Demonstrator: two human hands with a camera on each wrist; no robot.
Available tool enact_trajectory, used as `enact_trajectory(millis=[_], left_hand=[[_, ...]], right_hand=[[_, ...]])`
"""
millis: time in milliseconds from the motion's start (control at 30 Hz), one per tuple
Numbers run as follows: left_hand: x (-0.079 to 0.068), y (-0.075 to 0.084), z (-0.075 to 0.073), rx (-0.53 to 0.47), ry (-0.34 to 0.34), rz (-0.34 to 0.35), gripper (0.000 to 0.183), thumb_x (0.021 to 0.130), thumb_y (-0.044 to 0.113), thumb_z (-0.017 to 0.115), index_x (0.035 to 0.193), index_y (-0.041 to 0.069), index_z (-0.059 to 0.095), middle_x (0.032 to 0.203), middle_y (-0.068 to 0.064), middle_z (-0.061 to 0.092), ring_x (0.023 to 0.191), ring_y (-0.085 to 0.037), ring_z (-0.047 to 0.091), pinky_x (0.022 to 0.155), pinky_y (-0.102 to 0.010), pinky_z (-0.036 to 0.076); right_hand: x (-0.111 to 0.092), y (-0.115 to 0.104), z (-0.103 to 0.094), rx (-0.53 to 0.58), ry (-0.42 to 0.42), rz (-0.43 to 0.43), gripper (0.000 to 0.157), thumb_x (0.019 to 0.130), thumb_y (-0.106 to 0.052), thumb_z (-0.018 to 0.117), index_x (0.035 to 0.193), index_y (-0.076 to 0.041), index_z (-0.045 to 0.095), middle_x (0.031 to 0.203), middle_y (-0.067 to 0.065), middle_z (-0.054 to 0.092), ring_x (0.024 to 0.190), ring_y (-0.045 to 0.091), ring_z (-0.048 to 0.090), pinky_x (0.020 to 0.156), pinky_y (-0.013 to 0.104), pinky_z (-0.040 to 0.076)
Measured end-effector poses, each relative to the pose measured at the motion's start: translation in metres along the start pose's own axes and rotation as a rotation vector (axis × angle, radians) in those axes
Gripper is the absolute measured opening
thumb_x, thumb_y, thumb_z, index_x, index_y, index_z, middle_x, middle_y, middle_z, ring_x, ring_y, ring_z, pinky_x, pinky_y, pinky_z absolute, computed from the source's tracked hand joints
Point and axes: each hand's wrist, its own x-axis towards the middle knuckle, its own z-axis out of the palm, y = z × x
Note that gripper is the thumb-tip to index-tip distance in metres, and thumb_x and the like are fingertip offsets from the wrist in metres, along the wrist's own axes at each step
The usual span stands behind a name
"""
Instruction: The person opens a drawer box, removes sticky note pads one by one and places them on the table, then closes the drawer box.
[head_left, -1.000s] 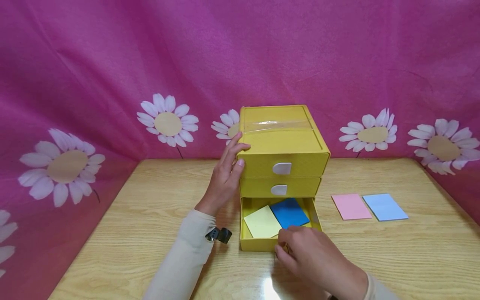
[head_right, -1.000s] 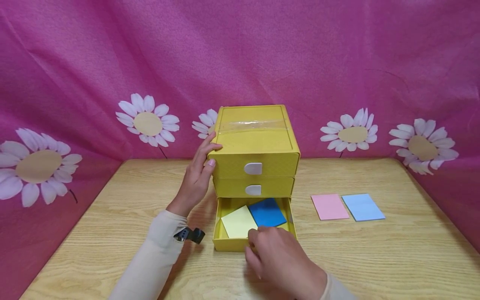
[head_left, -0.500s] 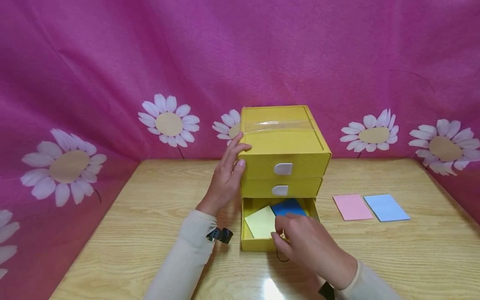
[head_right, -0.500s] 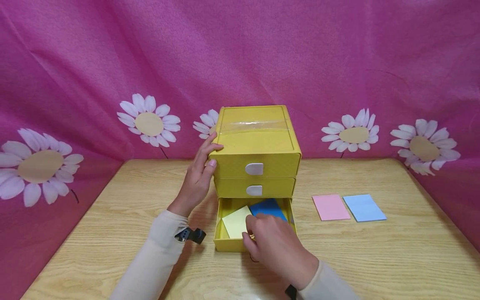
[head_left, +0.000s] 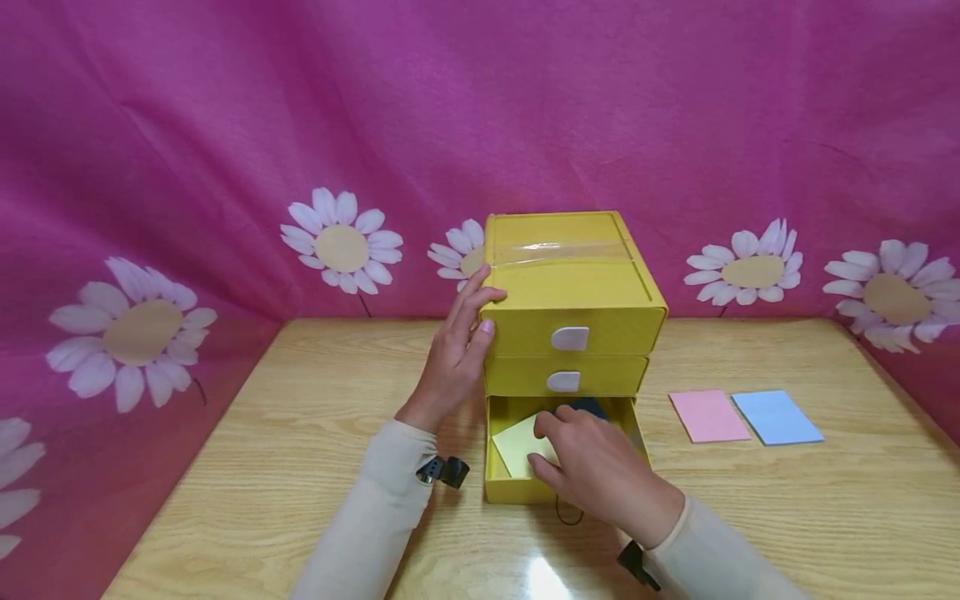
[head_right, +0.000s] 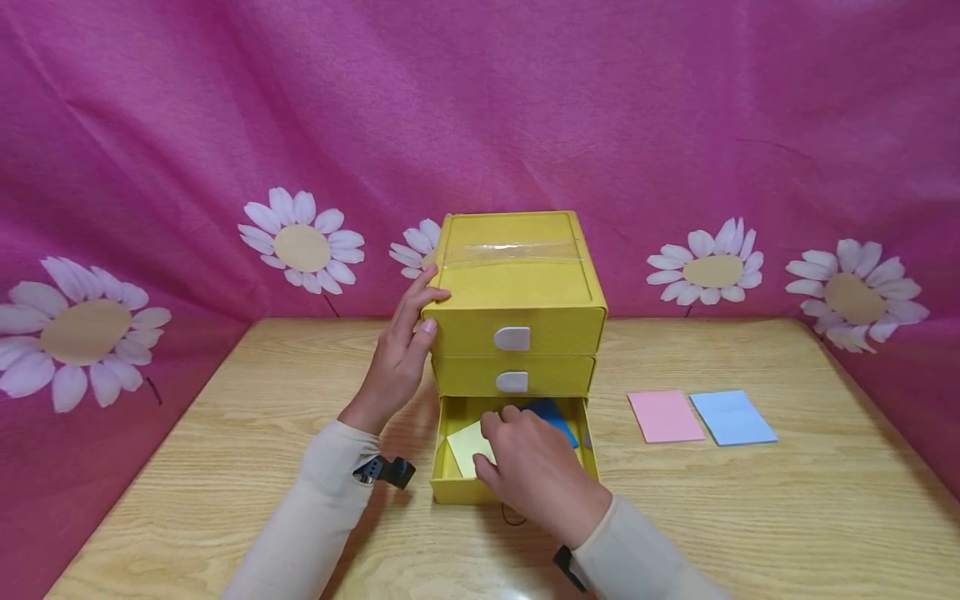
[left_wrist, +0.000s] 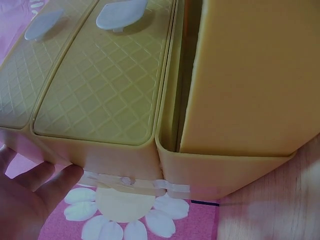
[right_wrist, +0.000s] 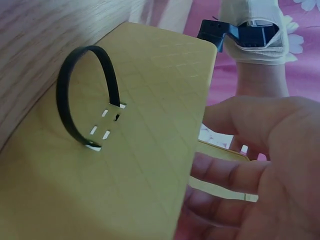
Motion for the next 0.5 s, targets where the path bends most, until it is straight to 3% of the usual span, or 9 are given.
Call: enact_trajectory(millis=[267,500], left_hand=[[-0.001,-0.001,0.000,0.001,0.003,0.003,0.034,0.097,0.005,0.038,0.130,0.005,0.046,0.156,-0.014,0.026,0.143,-0.024,0.026,0.106,-0.049,0.038],[0.000,-0.037,0.008,0.040,0.014,0.029,0.036,0.100,0.016,0.038,0.135,0.019,0.045,0.158,0.005,0.023,0.143,-0.011,0.024,0.105,-0.045,0.039]], right_hand=[[0.013,0.000,0.003,0.026,-0.108,0.040,0.025,0.084,-0.028,0.071,0.096,-0.006,0.066,0.078,0.001,0.054,0.066,0.016,0.049,0.060,0.035,0.046],[0.021,0.001,0.007,0.033,-0.194,0.080,0.026,0.082,-0.029,0.072,0.097,-0.008,0.066,0.081,0.002,0.056,0.067,0.018,0.051,0.062,0.037,0.047]])
